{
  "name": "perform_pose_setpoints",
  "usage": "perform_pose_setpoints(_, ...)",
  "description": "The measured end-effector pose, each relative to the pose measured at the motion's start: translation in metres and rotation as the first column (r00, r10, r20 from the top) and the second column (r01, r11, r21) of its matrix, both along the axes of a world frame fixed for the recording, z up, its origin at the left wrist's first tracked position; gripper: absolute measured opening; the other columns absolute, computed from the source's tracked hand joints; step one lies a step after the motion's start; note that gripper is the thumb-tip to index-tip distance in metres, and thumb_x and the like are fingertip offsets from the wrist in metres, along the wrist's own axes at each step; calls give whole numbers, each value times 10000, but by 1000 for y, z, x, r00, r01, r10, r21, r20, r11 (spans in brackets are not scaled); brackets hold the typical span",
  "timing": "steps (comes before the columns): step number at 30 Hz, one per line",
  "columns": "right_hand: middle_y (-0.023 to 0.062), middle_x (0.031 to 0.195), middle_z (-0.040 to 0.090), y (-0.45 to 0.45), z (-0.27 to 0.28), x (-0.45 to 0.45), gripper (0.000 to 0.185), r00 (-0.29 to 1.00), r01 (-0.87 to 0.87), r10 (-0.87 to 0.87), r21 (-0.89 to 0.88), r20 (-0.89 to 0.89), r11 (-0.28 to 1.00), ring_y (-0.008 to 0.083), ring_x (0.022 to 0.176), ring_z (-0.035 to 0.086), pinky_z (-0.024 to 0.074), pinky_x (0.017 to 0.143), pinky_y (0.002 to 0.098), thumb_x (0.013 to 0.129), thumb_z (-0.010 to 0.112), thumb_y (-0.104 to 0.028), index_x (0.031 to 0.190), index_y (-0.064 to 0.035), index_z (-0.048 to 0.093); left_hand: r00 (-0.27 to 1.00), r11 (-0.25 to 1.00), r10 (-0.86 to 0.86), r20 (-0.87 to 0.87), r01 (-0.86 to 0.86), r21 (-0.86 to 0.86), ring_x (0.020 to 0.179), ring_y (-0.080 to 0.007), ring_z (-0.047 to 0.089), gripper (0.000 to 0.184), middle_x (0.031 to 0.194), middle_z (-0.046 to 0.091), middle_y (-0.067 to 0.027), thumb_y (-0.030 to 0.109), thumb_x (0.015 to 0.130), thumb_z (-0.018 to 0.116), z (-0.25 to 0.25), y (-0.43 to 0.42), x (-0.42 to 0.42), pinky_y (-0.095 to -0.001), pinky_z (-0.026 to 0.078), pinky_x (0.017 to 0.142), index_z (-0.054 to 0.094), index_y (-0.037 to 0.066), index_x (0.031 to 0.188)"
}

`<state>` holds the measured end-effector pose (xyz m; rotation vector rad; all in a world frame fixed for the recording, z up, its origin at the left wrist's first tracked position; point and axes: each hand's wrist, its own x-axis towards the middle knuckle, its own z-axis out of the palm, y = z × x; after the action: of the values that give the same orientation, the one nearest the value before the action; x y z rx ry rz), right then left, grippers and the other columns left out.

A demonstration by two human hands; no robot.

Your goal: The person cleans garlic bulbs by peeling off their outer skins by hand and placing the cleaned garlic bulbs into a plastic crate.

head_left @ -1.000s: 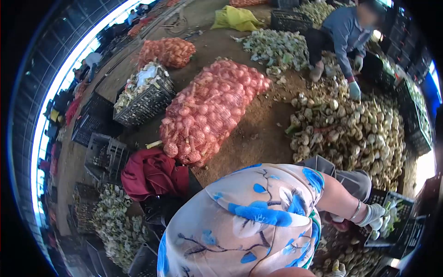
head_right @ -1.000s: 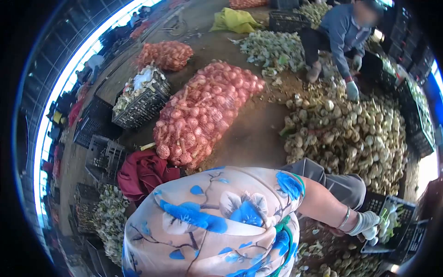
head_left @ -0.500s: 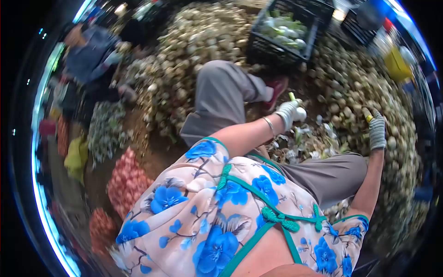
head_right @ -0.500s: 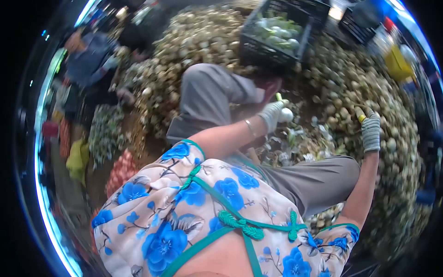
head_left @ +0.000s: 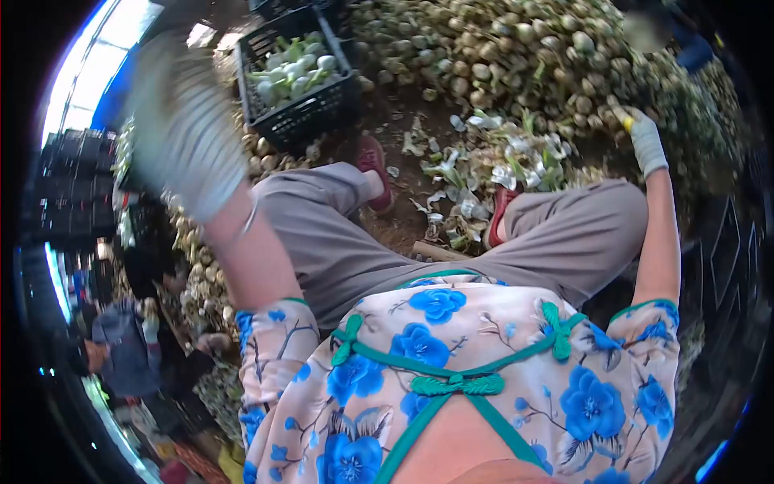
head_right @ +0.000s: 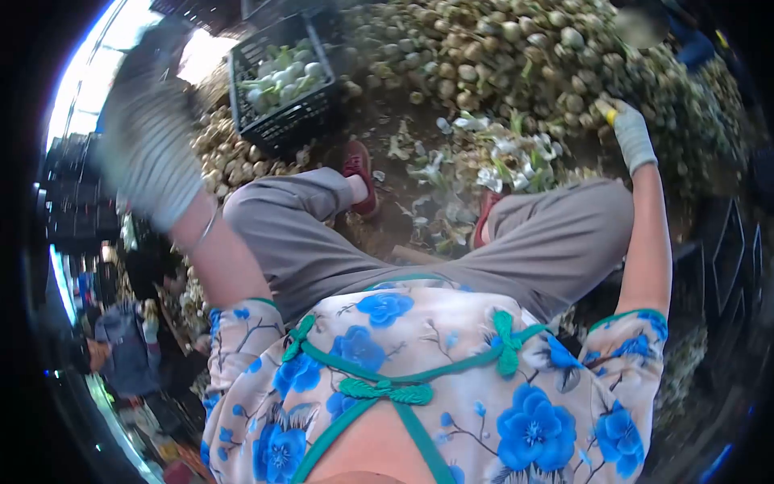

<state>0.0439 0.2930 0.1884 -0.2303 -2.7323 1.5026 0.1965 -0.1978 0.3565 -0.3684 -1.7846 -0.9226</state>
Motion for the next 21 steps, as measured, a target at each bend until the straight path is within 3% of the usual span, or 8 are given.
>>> perform_pose_setpoints(2,5,739,620,2,3,-1,326,999,-14,15,33,-39,999,81,504,522,421,468,233,815,598,-335,1009,-74,616,929,923,-366,45,357,141,894,-252,571,219,1004,573,-144,98,822,500,15,16,14,-369,505,733,569,13,1012)
perform_pose_setpoints(5,5,736,619,-14,19,10,286,995,-17,17,-2,103,1000,87,515,526,431,486,239,817,594,-333,952,-82,622,820,835,-545,174,549,26,911,-249,563,239,1020,567,-141,107,811,516,14,33,26,-367,497,747,559,16,1028)
perform_pose_setpoints(14,0,813,616,-30,32,28,246,995,-75,85,-157,57,985,97,681,546,441,585,256,796,627,-206,982,-46,622,713,754,-627,315,657,14,963,-240,538,323,1069,547,-130,134,776,565,1,49,6,-362,472,787,527,27,1079)
perform_pose_setpoints(17,12,776,611,-34,34,26,225,997,-72,69,97,30,993,112,684,523,440,619,279,778,644,-224,903,-37,631,690,751,-629,358,658,52,980,-237,529,355,1085,540,-127,143,765,581,10,47,-12,-360,464,801,517,31,1095)
perform_pose_setpoints(18,5,657,575,-39,35,35,159,996,-85,86,-105,5,991,97,573,496,424,504,282,748,651,-189,817,-50,621,681,753,-628,376,654,72,986,-236,526,366,1091,538,-126,146,761,586,17,43,-14,-359,461,805,514,32,1101)
perform_pose_setpoints(19,6,660,585,-33,36,30,146,991,-134,131,105,42,985,99,556,502,419,477,288,749,644,-176,824,-53,623,669,753,-631,394,651,101,992,-235,524,377,1096,536,-125,149,757,592,22,44,-11,-358,458,810,510,33,1107)
perform_pose_setpoints(20,24,683,595,-19,16,30,193,999,-48,53,-313,6,948,117,605,536,441,511,312,781,614,-225,837,-41,622,672,758,-631,387,639,128,998,-234,521,388,1102,534,-123,152,754,597,23,44,-4,-358,455,814,507,34,1112)
perform_pose_setpoints(21,181,890,624,13,-19,6,296,963,-125,234,552,-132,825,288,816,590,449,693,350,772,617,-300,905,-36,626,679,756,-638,364,643,125,1004,-233,518,400,1107,531,-122,155,750,603,27,42,1,-357,453,819,503,36,1118)
